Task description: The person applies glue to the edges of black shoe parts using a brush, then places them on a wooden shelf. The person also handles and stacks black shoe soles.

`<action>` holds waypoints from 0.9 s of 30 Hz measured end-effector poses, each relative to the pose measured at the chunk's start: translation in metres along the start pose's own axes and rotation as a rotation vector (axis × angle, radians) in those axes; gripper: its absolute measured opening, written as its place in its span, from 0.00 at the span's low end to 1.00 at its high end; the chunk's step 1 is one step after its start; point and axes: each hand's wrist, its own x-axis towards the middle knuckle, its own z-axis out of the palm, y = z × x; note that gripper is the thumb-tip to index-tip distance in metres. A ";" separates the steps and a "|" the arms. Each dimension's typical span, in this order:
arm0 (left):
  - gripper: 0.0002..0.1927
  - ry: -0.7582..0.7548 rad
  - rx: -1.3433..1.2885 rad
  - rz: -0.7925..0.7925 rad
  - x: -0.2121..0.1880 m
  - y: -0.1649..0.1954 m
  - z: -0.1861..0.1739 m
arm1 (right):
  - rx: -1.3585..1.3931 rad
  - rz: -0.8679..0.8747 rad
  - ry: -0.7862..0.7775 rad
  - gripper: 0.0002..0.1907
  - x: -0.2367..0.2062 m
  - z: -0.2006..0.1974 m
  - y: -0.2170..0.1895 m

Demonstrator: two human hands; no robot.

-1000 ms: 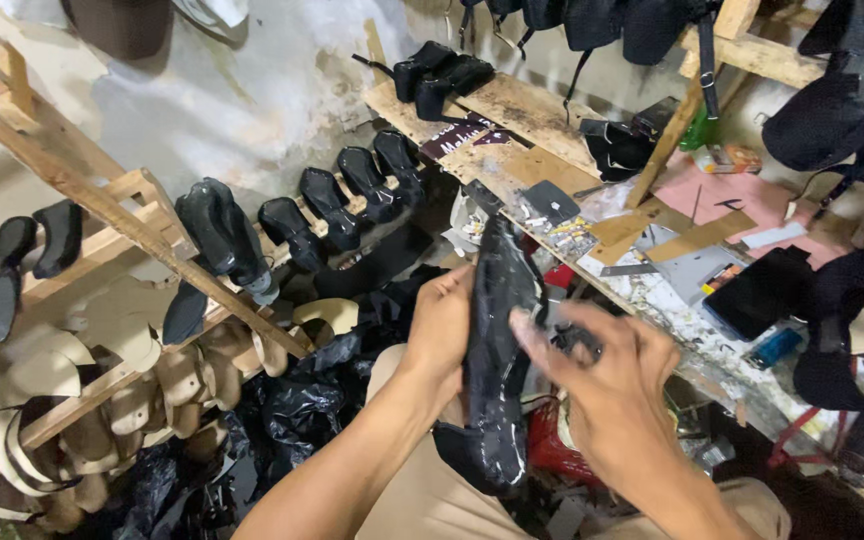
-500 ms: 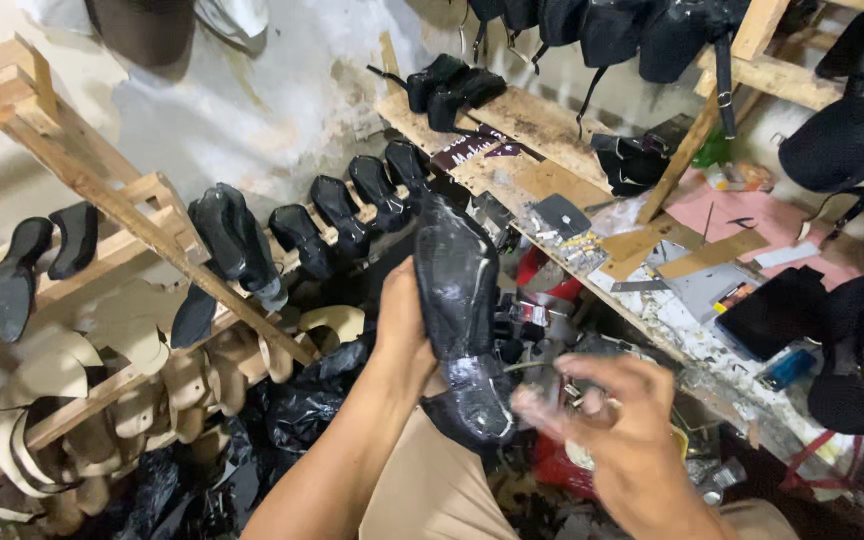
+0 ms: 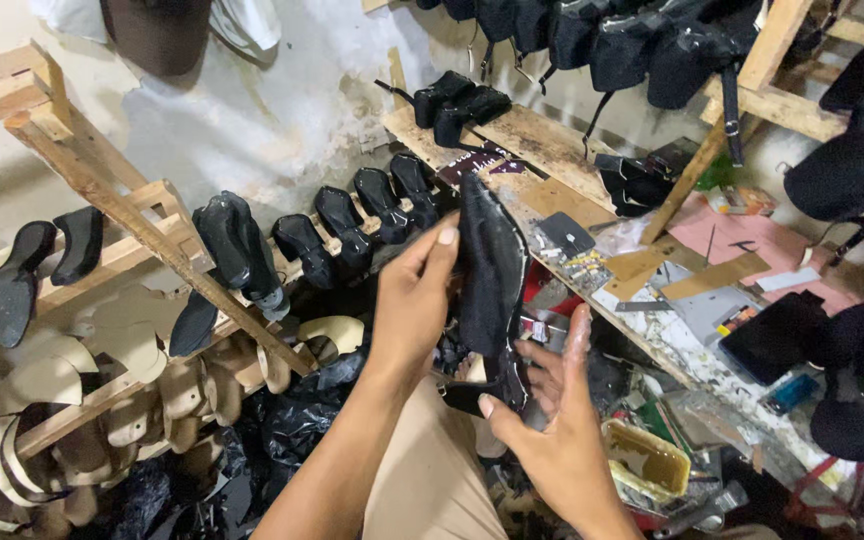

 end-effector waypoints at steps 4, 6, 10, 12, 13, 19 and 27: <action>0.19 0.263 0.298 0.444 -0.034 0.002 -0.025 | 0.242 0.134 0.029 0.65 0.021 0.008 0.004; 0.18 0.434 0.304 0.395 -0.062 -0.019 -0.025 | 0.326 0.197 0.030 0.64 0.030 0.013 0.008; 0.16 0.143 0.268 0.188 -0.079 -0.066 -0.042 | 0.397 0.271 0.021 0.62 0.048 0.029 0.010; 0.16 -0.042 0.271 0.174 -0.073 -0.081 -0.060 | 0.423 0.325 0.025 0.60 0.056 0.036 0.009; 0.17 -0.120 0.262 0.205 -0.067 -0.086 -0.067 | 0.464 0.350 0.029 0.59 0.061 0.040 0.008; 0.20 -0.002 -0.413 -0.160 -0.014 -0.097 -0.074 | 0.548 0.316 -0.027 0.54 0.088 0.045 0.030; 0.17 0.248 -0.749 -0.312 0.130 -0.113 -0.086 | 0.406 0.456 -0.009 0.37 0.089 -0.051 0.144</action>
